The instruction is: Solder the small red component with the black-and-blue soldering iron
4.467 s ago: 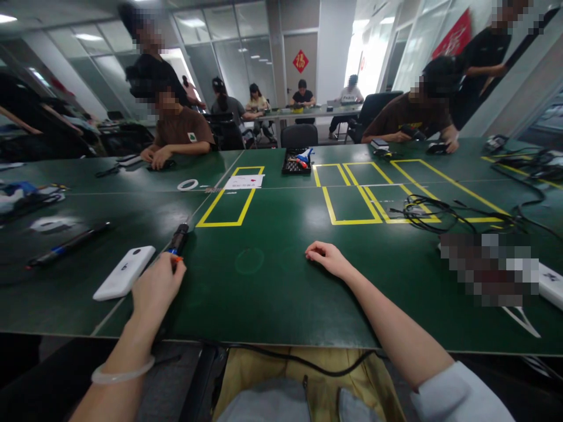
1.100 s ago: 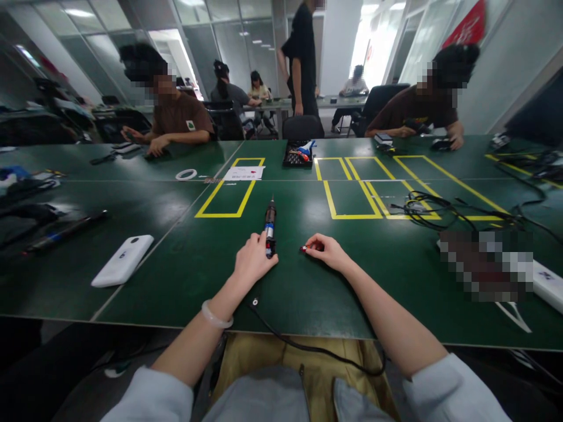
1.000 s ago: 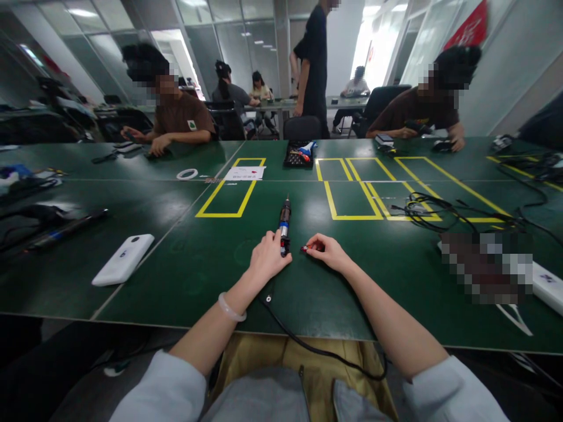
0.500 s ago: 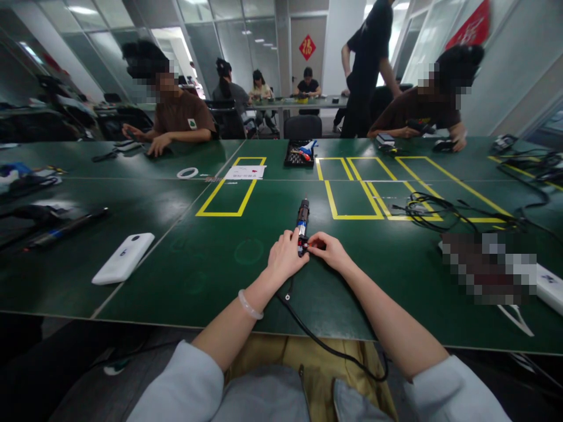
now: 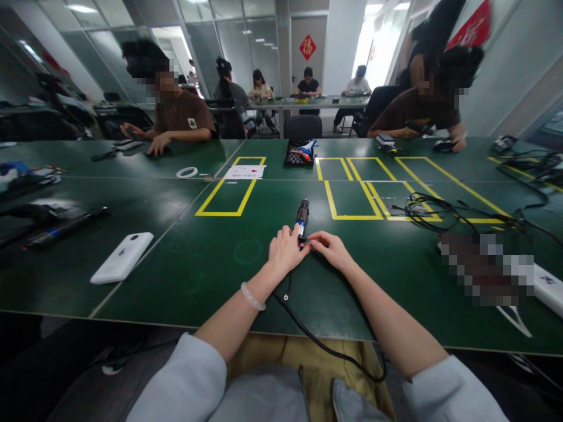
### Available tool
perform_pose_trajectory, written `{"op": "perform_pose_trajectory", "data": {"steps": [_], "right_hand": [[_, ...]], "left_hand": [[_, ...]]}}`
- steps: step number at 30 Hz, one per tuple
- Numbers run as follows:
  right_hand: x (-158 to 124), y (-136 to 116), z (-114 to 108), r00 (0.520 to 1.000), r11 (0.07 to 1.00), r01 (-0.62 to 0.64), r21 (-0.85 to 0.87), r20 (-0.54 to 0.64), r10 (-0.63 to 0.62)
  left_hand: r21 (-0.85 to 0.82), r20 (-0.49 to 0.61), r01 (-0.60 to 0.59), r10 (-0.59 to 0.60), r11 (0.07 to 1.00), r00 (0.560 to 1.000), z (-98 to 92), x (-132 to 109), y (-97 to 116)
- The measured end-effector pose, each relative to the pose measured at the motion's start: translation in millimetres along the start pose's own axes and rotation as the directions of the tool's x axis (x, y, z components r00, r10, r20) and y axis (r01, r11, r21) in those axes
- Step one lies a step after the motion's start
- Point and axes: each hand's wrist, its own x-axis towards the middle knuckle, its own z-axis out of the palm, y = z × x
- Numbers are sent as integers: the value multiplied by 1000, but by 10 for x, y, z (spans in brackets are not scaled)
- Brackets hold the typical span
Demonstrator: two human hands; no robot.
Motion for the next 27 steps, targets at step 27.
{"op": "perform_pose_trajectory", "data": {"steps": [27], "right_hand": [[-12,-40,-3,993,997,-64,-48,96,69]], "left_hand": [[181,43,467,-481,866,876,-557,-563,-2935]]}}
